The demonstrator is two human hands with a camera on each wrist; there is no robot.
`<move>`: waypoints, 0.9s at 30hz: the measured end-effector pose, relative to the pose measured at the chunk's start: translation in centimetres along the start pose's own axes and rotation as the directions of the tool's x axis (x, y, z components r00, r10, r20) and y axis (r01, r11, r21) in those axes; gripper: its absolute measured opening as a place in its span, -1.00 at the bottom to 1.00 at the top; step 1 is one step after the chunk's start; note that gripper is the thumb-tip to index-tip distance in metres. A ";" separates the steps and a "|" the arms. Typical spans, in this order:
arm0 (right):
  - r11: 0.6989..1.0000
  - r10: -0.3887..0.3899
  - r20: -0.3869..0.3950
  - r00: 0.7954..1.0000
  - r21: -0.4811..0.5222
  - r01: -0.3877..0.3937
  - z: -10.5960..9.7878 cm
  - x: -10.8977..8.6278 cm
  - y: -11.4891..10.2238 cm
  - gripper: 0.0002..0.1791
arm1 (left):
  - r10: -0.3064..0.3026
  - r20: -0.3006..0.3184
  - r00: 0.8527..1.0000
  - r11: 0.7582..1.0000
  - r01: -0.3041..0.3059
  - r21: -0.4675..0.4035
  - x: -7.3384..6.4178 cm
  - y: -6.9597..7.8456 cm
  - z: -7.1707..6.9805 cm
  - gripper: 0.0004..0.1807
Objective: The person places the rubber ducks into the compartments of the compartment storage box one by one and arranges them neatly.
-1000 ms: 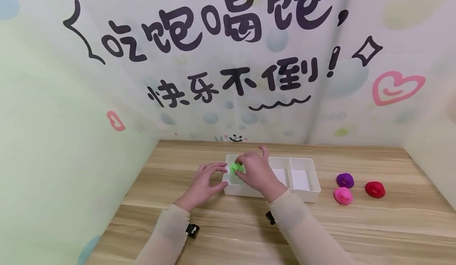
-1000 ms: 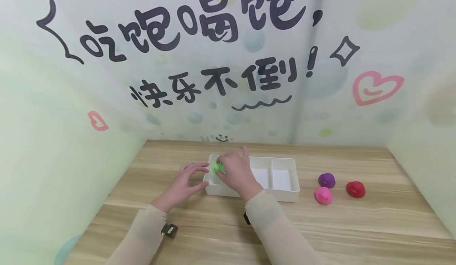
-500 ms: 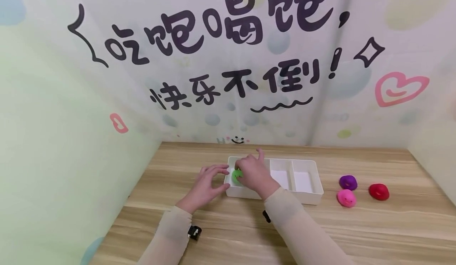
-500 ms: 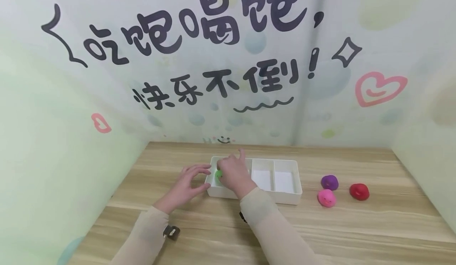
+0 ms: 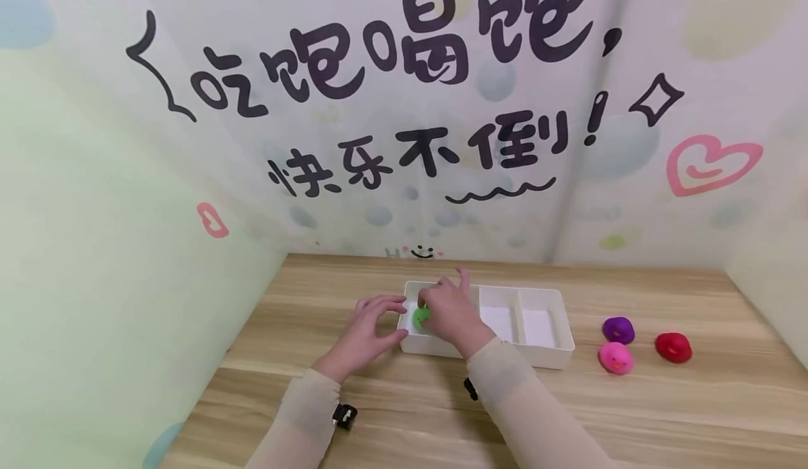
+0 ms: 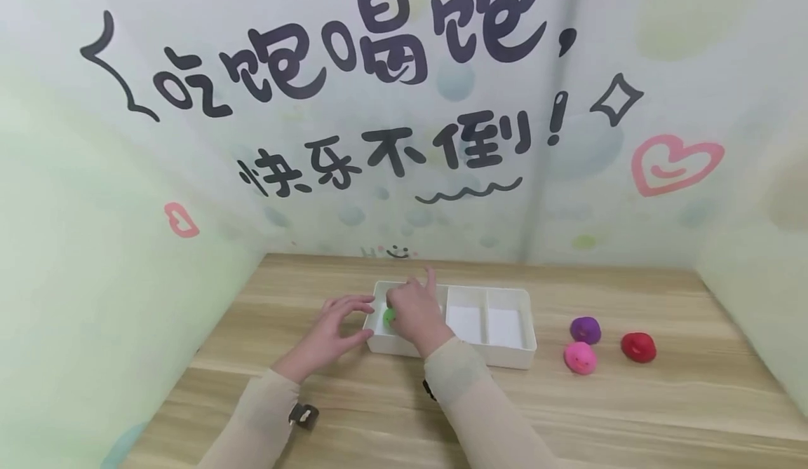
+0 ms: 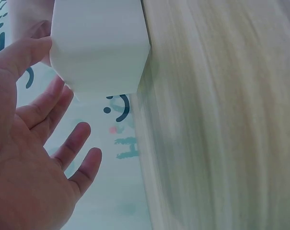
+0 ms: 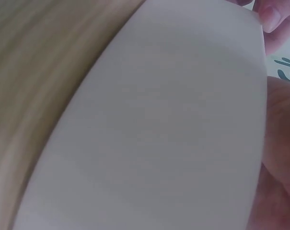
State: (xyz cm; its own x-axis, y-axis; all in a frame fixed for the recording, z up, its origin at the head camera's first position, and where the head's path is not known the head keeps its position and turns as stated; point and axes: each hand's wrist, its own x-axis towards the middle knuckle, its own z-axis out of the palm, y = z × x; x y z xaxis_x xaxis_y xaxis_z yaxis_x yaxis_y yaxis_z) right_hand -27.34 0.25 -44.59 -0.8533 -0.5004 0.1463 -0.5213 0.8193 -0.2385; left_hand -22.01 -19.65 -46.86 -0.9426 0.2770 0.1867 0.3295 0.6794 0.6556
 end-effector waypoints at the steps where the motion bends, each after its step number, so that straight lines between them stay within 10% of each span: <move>1: 1.000 0.009 0.007 1.000 -0.004 -0.009 0.0 -0.1 0.1 -0.78 | -0.002 0.007 1.000 1.000 0.002 0.000 0.0 0.0 0.1 -0.58; 27: 0.996 0.004 -0.325 0.946 0.084 0.025 -2.0 -4.3 4.4 -0.86 | -0.038 0.002 0.999 0.999 0.038 -0.024 0.4 0.4 0.5 -0.60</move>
State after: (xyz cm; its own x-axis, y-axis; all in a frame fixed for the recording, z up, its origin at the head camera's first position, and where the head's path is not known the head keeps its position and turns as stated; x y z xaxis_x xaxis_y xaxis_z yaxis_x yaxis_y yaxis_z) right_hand -25.91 6.56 -44.33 -0.8089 -0.3793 0.4492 -0.5406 0.7803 -0.3145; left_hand -22.21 -18.95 -46.92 -0.9543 0.2525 0.1601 0.2920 0.6727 0.6799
